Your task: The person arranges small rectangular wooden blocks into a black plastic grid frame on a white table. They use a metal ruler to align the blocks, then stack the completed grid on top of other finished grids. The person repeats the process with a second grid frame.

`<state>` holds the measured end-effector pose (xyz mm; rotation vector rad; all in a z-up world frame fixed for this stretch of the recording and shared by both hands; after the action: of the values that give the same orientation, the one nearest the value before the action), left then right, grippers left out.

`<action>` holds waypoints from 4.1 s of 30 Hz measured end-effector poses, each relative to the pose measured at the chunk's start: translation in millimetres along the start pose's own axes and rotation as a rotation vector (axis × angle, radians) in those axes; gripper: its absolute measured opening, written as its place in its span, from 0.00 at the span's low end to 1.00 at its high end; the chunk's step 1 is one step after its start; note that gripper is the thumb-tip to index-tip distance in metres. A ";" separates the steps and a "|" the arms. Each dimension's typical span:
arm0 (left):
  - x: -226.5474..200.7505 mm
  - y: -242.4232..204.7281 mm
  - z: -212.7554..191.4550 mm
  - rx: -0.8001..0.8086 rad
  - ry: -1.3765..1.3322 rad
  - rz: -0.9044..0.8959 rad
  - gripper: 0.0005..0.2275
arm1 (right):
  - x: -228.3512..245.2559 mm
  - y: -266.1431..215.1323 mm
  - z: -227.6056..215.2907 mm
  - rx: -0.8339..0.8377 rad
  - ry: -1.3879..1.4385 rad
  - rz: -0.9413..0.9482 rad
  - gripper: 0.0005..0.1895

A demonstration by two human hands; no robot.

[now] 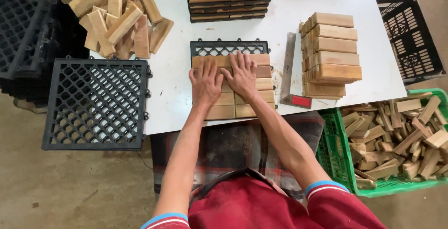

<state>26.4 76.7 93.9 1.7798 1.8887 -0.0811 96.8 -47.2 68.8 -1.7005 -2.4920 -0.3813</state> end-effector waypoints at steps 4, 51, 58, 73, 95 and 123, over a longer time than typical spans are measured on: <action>4.4 0.6 12.5 0.041 0.024 0.013 0.23 | -18.7 -0.3 -1.7 -0.010 -0.003 -0.063 0.34; -300.2 -12.2 138.3 0.527 -0.813 0.117 0.38 | -365.7 -171.1 -135.2 -0.637 0.632 0.670 0.28; -227.5 3.8 139.9 0.130 -0.990 -0.132 0.30 | -335.0 -175.0 -94.1 -0.791 0.833 0.714 0.23; -10.6 64.5 101.1 -0.260 -0.559 -0.434 0.18 | -175.2 6.1 -30.3 -0.537 0.890 0.419 0.16; -33.2 65.9 89.5 -0.092 -0.172 -0.075 0.24 | -175.1 -0.8 1.9 -0.516 0.602 0.350 0.14; -33.6 59.5 88.7 -0.289 -0.076 0.099 0.15 | -158.0 -66.9 -89.9 -0.594 0.296 0.051 0.21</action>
<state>111.8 18.4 50.9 1.6446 1.6615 0.1504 88.3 -236.2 110.3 -1.7044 -2.2390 -1.3667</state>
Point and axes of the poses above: each hand's wrist, its own y-axis towards the middle knuckle, its own z-axis out of the palm, x = y × z, the point moved 9 cm from there along y, towards the middle knuckle, and after that the axes turned 2 degrees about -y, right-handed, at the moved point
